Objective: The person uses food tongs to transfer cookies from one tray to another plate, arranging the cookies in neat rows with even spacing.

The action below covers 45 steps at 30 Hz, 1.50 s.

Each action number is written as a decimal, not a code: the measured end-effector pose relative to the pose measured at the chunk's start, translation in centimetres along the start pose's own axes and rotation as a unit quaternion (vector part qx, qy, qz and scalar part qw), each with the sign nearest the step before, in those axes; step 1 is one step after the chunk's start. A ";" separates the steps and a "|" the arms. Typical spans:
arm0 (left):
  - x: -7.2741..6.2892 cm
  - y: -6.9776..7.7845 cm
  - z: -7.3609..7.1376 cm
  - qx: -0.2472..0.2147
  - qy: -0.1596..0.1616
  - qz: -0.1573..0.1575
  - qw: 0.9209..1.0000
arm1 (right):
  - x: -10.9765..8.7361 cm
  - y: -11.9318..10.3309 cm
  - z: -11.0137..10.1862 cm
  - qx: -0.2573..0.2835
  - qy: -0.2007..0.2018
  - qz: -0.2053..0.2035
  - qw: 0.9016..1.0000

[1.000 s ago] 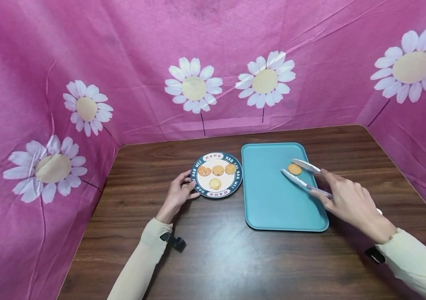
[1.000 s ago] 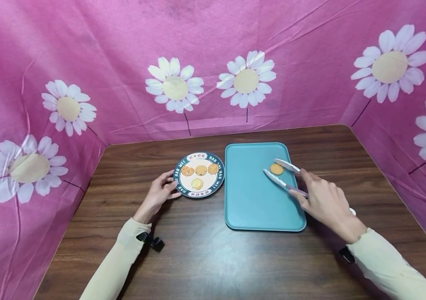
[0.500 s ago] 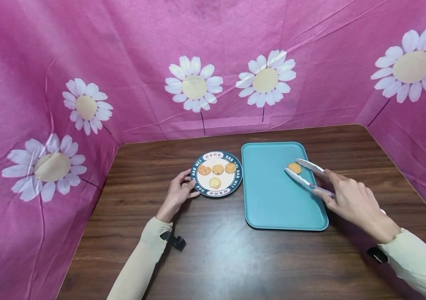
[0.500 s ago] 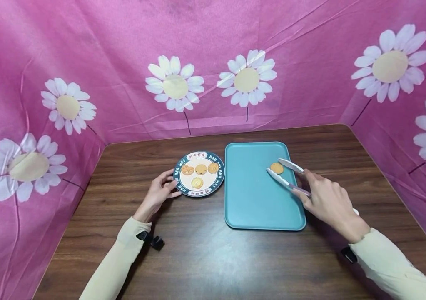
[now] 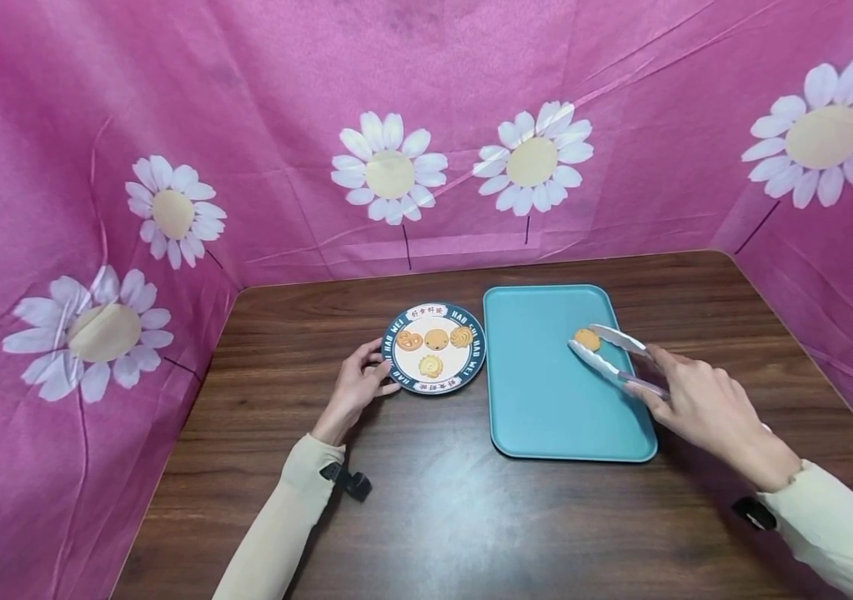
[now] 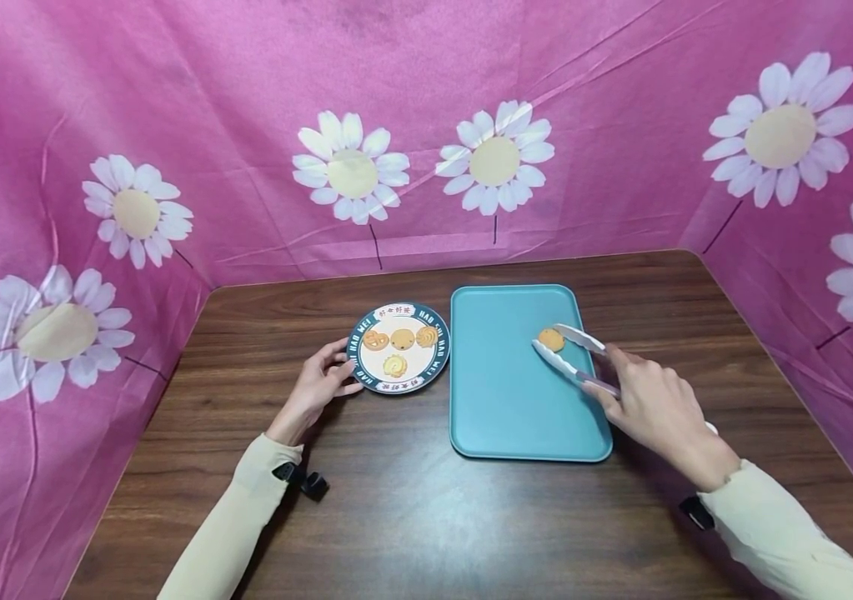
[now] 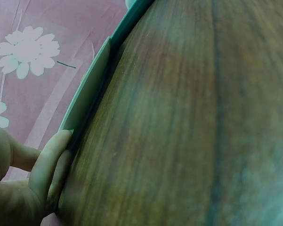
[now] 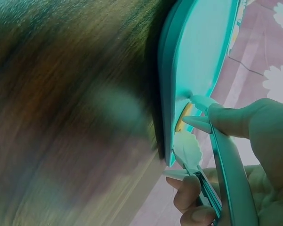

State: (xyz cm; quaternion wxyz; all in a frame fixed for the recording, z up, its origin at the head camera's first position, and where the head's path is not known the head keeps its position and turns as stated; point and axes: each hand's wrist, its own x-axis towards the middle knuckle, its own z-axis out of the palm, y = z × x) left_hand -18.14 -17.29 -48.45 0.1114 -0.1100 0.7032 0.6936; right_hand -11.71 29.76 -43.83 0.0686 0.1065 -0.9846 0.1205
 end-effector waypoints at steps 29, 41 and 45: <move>0.0 -0.1 -0.1 -0.001 0.003 -0.003 1.000 | -0.1 -1.0 0.2 0.007 0.007 -0.017 1.000; 0.1 -0.1 -0.1 0.000 0.000 -0.001 1.000 | 0.3 -2.8 0.5 0.002 -0.003 -0.038 0.999; 0.2 0.0 0.0 0.000 -0.002 -0.003 1.000 | 0.4 -3.6 0.7 0.003 0.009 -0.053 0.999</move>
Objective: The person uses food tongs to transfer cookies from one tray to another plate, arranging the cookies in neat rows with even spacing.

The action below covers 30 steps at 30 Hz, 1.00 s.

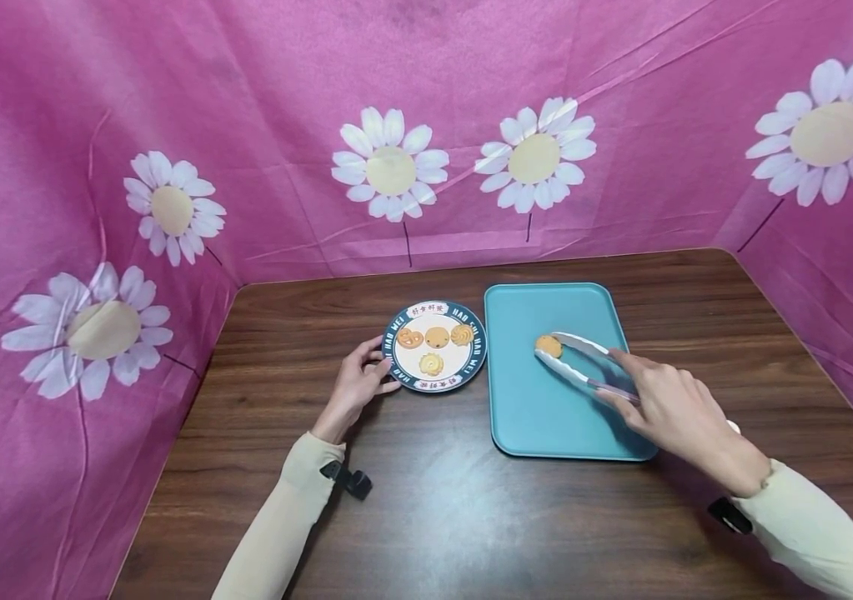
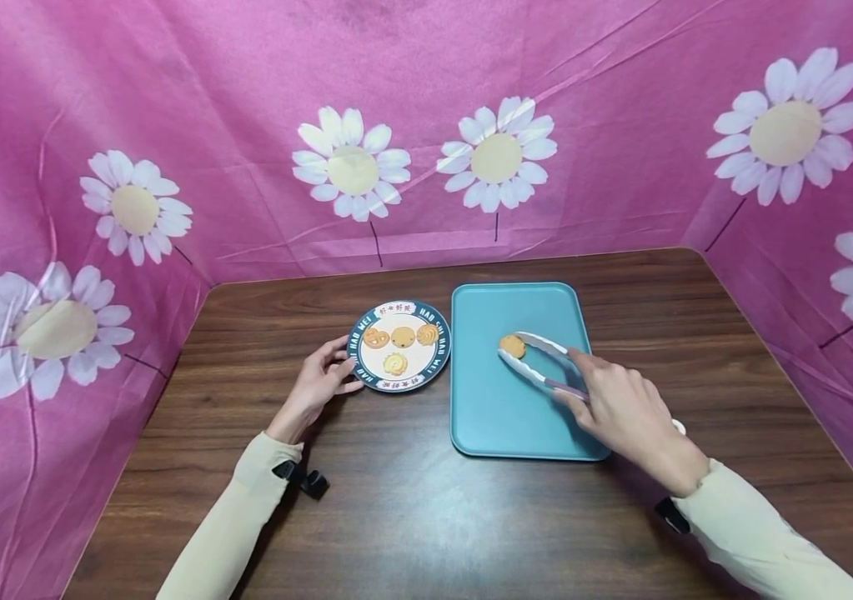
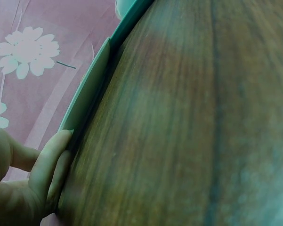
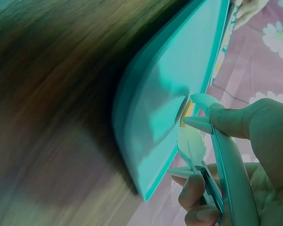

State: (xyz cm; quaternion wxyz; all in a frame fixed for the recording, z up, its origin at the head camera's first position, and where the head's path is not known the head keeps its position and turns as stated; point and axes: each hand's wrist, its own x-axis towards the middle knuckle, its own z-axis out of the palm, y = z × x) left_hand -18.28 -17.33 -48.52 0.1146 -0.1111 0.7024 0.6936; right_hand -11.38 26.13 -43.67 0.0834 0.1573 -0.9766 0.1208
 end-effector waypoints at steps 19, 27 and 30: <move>-0.2 0.2 0.1 -0.004 0.001 0.004 1.000 | 2.0 -3.3 0.8 0.023 -0.017 -0.033 0.999; -0.2 0.3 0.1 -0.006 0.001 0.008 1.000 | 2.7 -4.4 1.0 0.030 -0.032 -0.048 0.998; -0.2 0.2 0.1 -0.005 0.000 0.006 1.000 | 2.9 -4.8 1.1 0.033 -0.037 -0.054 0.997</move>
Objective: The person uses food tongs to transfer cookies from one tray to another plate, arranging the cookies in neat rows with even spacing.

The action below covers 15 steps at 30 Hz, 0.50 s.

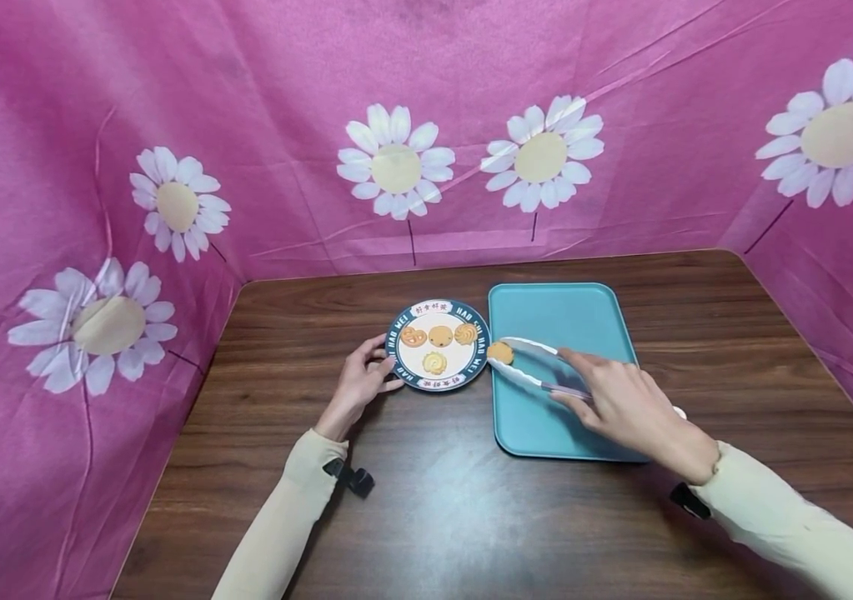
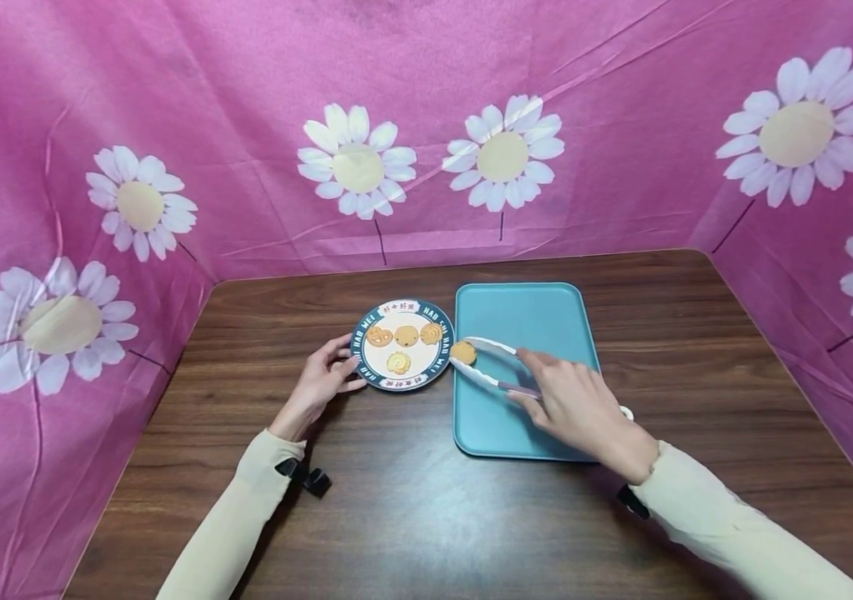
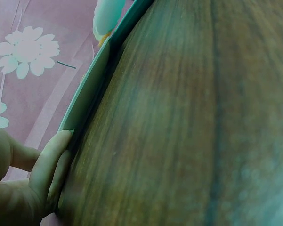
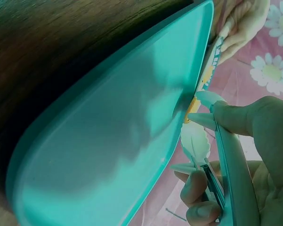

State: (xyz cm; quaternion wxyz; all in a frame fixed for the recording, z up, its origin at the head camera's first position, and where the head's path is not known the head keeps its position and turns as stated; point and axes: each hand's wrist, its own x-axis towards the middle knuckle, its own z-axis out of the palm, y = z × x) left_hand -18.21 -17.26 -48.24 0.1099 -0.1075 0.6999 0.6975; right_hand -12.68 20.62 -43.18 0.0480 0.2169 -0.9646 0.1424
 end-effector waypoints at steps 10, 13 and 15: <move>0.1 -0.1 0.0 0.003 0.000 -0.003 1.000 | 0.5 -1.0 0.5 0.015 -0.016 0.000 1.000; 0.1 -0.1 0.0 0.005 0.000 -0.003 1.000 | 0.8 -1.3 0.6 0.016 -0.021 -0.003 1.000; 0.0 -0.1 -0.1 0.005 0.001 -0.003 1.000 | 0.9 -1.5 0.7 0.014 -0.021 -0.009 1.000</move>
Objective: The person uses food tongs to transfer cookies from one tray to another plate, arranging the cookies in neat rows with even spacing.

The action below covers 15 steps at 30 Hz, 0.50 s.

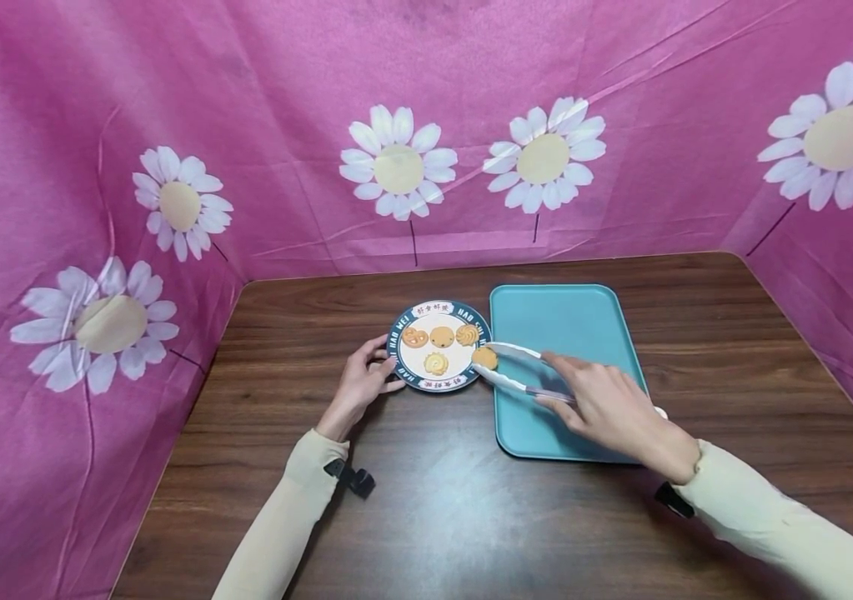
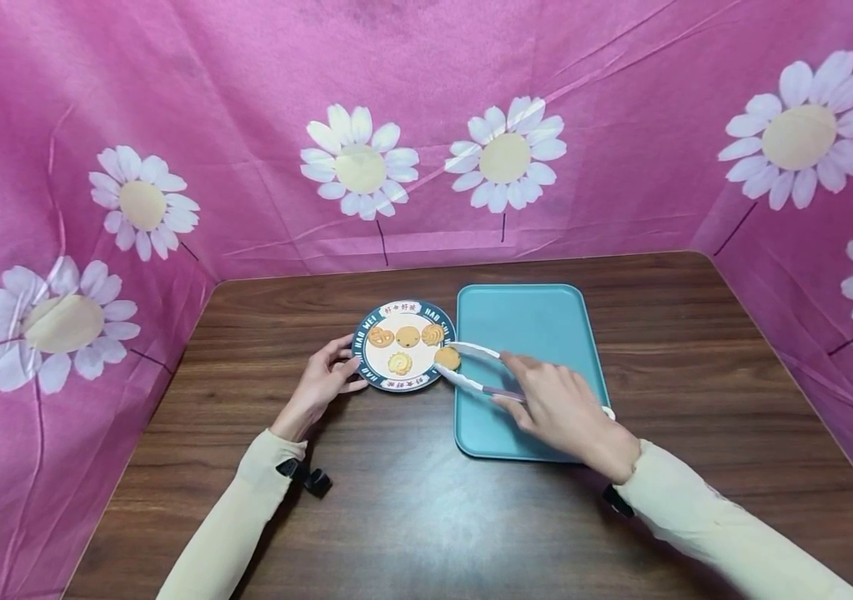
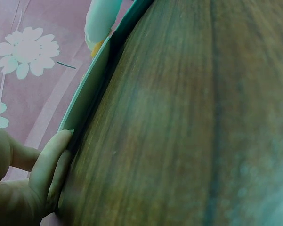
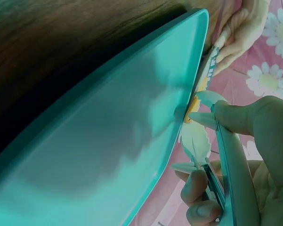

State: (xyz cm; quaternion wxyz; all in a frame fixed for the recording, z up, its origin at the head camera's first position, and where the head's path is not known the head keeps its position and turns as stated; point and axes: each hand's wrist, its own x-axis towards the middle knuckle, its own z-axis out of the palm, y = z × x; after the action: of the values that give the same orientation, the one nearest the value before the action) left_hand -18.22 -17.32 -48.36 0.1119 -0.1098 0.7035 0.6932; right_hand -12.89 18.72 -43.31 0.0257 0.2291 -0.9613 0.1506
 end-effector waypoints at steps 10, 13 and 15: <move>0.1 0.0 0.0 -0.006 0.005 0.004 1.000 | 1.3 -0.9 -0.1 -0.016 0.005 -0.036 0.999; 0.1 0.0 0.0 -0.011 0.000 0.006 1.000 | 1.8 -1.2 -0.1 -0.019 0.000 -0.044 0.999; 0.1 -0.1 0.0 -0.014 -0.001 0.007 1.000 | 2.1 -1.3 -0.2 -0.021 -0.001 -0.052 0.998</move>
State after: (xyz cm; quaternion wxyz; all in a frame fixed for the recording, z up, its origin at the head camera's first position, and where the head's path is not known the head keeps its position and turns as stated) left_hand -18.26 -17.28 -48.48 0.1061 -0.1051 0.6942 0.7041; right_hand -14.14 16.76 -42.54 0.0372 0.2783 -0.9512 0.1282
